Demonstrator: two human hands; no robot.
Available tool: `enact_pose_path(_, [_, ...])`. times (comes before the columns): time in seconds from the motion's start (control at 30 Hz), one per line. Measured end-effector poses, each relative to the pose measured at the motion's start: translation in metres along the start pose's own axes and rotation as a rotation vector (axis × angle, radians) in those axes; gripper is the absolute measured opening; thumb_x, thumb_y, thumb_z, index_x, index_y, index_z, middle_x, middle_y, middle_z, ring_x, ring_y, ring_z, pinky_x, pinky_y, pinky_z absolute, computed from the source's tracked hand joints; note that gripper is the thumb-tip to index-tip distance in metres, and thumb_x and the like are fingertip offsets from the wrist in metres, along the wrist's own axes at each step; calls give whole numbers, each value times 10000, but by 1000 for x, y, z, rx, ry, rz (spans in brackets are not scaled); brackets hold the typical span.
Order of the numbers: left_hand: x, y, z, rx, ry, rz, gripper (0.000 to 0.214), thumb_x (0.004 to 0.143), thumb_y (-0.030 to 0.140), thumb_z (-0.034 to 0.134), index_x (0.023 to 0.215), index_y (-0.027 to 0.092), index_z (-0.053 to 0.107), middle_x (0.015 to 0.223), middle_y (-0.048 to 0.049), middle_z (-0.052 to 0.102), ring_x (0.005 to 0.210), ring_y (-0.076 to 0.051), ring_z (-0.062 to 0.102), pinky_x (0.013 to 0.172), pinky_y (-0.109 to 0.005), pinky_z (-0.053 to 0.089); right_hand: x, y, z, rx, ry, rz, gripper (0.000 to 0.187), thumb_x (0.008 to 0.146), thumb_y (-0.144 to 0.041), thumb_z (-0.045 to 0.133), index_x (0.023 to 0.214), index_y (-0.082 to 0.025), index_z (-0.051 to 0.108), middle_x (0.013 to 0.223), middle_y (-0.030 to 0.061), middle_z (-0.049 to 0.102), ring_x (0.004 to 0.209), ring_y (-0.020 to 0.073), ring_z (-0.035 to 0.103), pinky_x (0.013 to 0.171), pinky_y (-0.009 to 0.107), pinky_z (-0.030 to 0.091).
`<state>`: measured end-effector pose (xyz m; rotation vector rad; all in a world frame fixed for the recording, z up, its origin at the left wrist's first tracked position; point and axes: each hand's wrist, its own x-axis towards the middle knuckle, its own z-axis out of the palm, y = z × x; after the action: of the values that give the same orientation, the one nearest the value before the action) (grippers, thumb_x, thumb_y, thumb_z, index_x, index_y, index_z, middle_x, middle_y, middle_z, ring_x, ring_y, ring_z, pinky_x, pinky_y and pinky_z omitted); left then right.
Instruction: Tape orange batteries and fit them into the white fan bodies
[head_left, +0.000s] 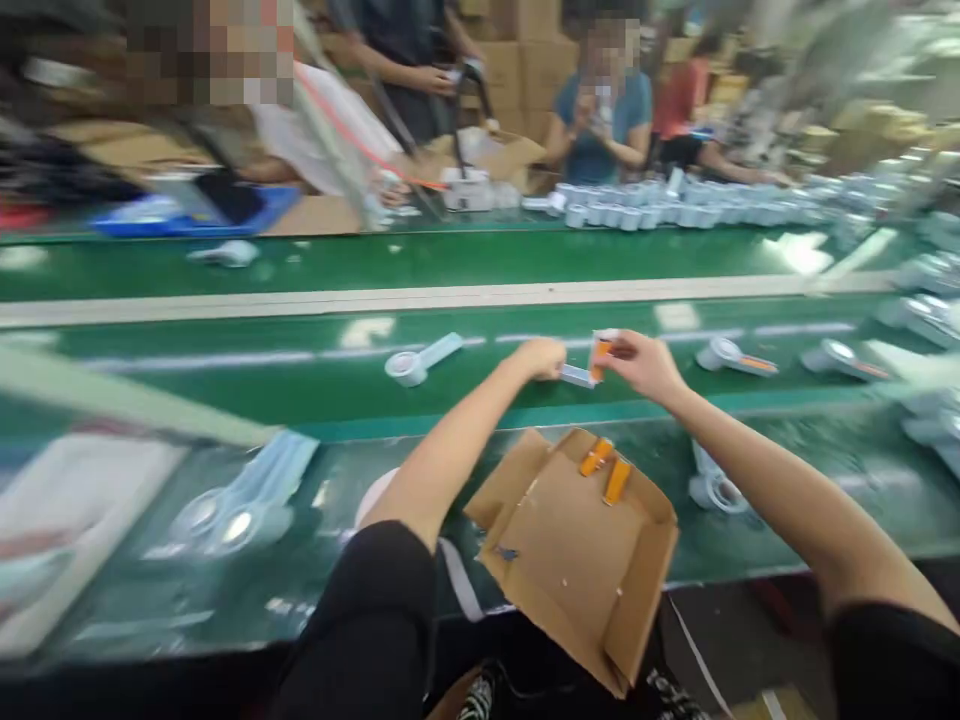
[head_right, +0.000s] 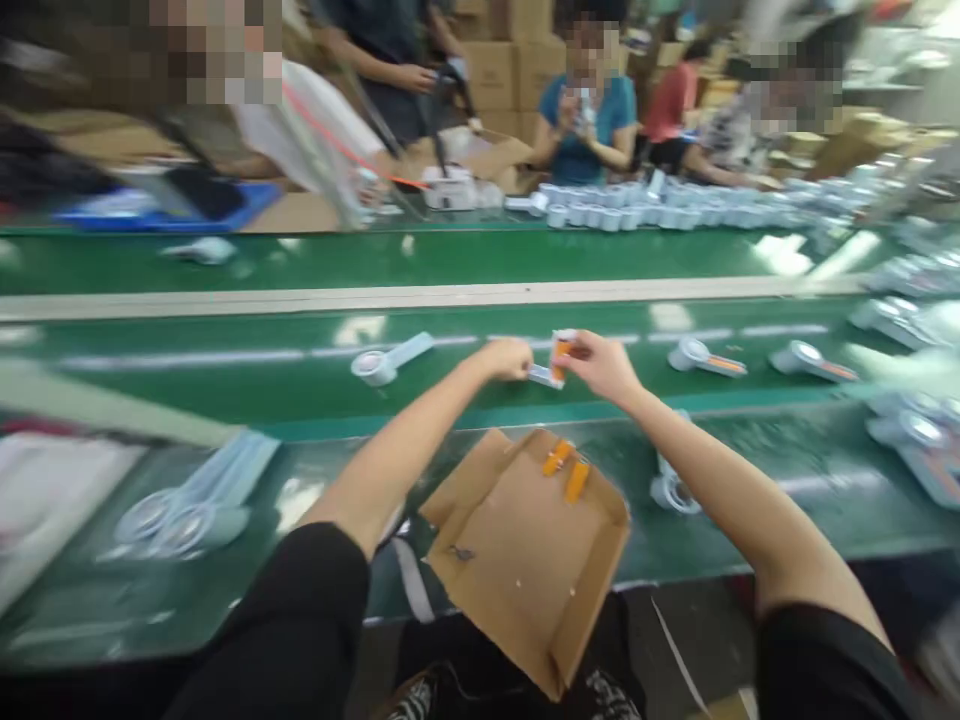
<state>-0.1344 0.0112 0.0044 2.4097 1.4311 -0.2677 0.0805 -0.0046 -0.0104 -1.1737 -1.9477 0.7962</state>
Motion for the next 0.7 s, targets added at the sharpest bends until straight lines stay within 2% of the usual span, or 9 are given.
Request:
enact_pose_path(0.1, [17,-14,11,11,14,12,96,887,297,768,938,228,810,974,-64,808,983,-243,739,859,-289,521,1,19,1,60,-23,92,363,783,-278,869,1116,-203,746,997,48,829,933,230,801,929,359,648])
enact_pose_path(0.2, [17,-18,15,0,43,-15,176,916,357,712,1026,262,811,1071,-51,817,1024,-246,730,839,-267,490,6,27,13,14,-40,40,262,807,-331,844,1007,-207,728,959,40,821,923,230,795,893,336,636])
enact_pose_path(0.3, [13,-16,17,-21,74,-47,213,970,349,635,1099,266,784,1167,-49,802,1065,-250,717,866,-277,483,4,27,14,-102,-63,-37,184,861,-355,792,924,-208,703,911,39,807,868,219,775,831,305,603])
enact_pose_path(0.4, [16,-13,19,-48,110,-75,214,1004,311,579,1105,256,760,1217,-54,787,1103,-256,705,892,-283,478,-1,24,7,-239,-142,-101,66,921,-267,687,928,-206,710,930,47,806,858,196,750,833,275,558])
enact_pose_path(0.57, [23,-9,21,-106,160,-116,216,1023,301,545,1098,243,739,1183,-65,786,1095,-259,703,883,-282,472,-6,16,3,-588,-344,-220,181,977,-190,579,1012,-225,754,1090,70,809,964,210,724,797,269,472])
enact_pose_path(0.63, [26,-6,21,-126,179,-128,216,1024,304,543,1096,241,736,1175,-72,784,1093,-267,703,867,-286,470,-9,12,3,-687,-420,-195,199,995,-200,577,1056,-239,762,1120,70,807,956,218,717,760,273,445])
enact_pose_path(0.7, [30,-2,22,-138,196,-142,215,1024,298,541,1083,234,737,1154,-86,783,1079,-275,703,852,-292,469,-11,9,2,-716,-425,-94,203,996,-201,587,1102,-245,755,1107,67,810,944,224,716,748,271,433])
